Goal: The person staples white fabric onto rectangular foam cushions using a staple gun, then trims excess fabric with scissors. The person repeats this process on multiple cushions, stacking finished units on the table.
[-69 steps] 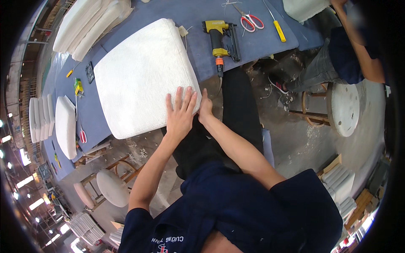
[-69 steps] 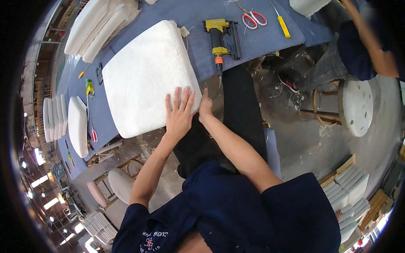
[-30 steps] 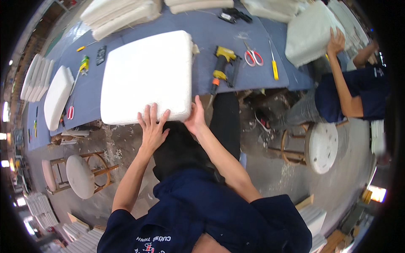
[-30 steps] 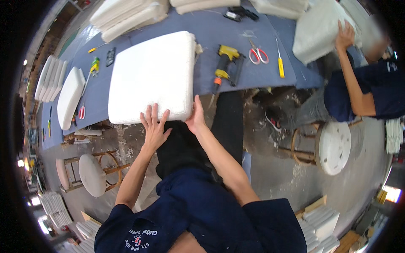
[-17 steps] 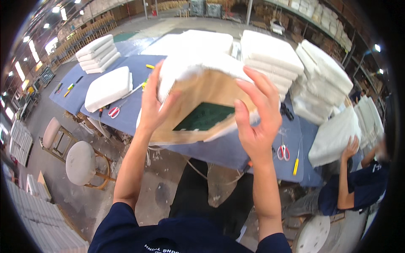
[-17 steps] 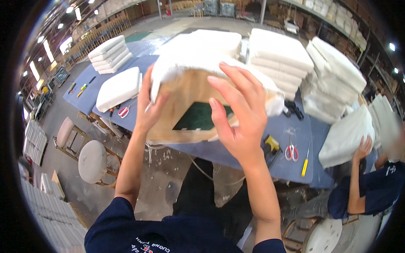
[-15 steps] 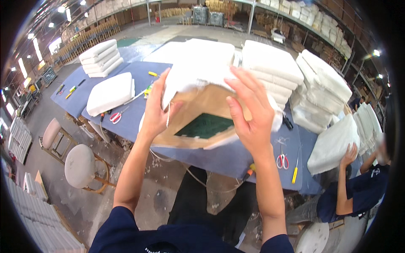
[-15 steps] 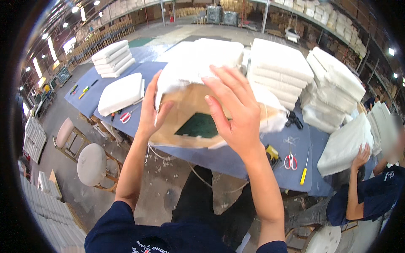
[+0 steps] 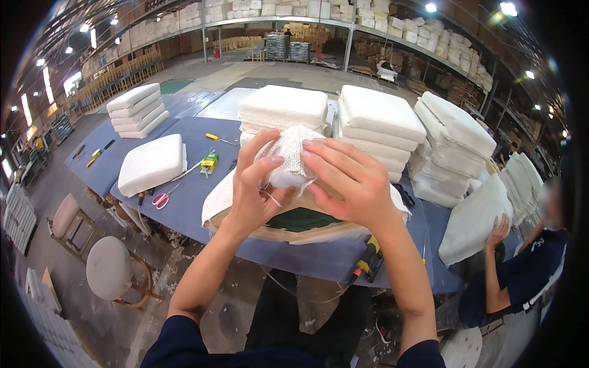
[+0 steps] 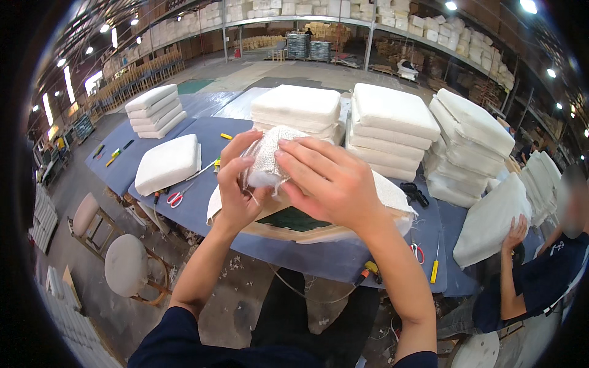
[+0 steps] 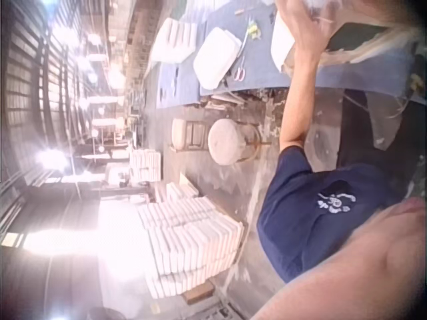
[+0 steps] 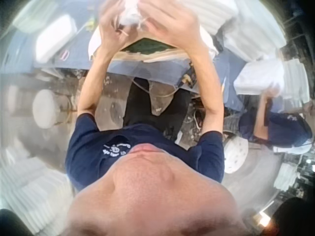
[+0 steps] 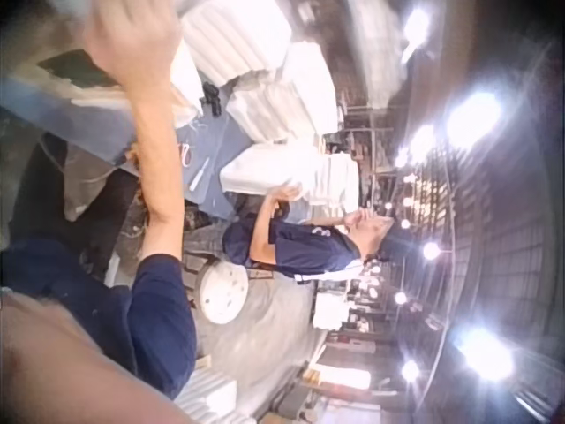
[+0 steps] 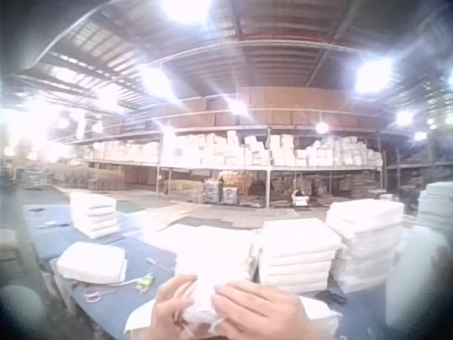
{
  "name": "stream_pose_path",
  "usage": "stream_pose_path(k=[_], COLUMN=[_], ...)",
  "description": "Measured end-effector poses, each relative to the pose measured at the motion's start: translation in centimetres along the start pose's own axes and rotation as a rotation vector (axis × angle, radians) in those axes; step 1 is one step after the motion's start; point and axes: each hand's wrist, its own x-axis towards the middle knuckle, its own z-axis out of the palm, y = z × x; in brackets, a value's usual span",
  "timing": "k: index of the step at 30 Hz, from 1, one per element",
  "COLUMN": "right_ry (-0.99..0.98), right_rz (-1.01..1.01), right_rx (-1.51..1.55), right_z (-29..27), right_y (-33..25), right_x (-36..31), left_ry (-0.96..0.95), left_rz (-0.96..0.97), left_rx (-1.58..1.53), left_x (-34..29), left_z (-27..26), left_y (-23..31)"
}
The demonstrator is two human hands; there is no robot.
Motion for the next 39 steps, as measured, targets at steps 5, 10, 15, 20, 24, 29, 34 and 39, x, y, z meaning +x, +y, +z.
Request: stream_pose_path(k=[5, 10, 15, 20, 24, 29, 34, 39], right_ry=[0.002, -0.037, -0.379, -0.435, -0.137, -0.327, -0.346, -0.335], right_rz=[-0.045, 0.064, 0.598, 1.13, 0.404, 0.754, 1.265, 1.357], right_rx=[-0.115, 0.091, 0.622, 0.991, 0.298, 0.412, 0.898, 1.147], right_z=[-1.2, -3.1, -6.1, -7.7, -6.3, -6.9, -5.4, -7.2], right_y=[1.0, 1.1, 2.1, 2.2, 0.4, 0.1, 3.1, 0.9], right_x=[-1.8, -1.1, 0.5, 0.5, -0.8, -0.2, -1.4, -0.3], left_ry=[-0.076, -0.123, -0.182, -0.172, -0.199, -0.129, -0.338, -0.298], left_rz=[0.052, 0.117, 0.136, 0.294, 0.236, 0.215, 0.252, 0.199], left_rx=[0.083, 0.226, 0.365, 0.512, 0.571, 0.646, 0.536, 0.435], left_x=[0.0, -0.2, -0.2, -0.8, -1.6, -2.0, -2.2, -3.7], left_z=[0.2, 1.0, 1.8, 3.1, 3.3, 3.0, 2.9, 2.4], left_y=[0.5, 2.6, 3.4, 5.5, 6.7, 8.1, 12.0, 13.2])
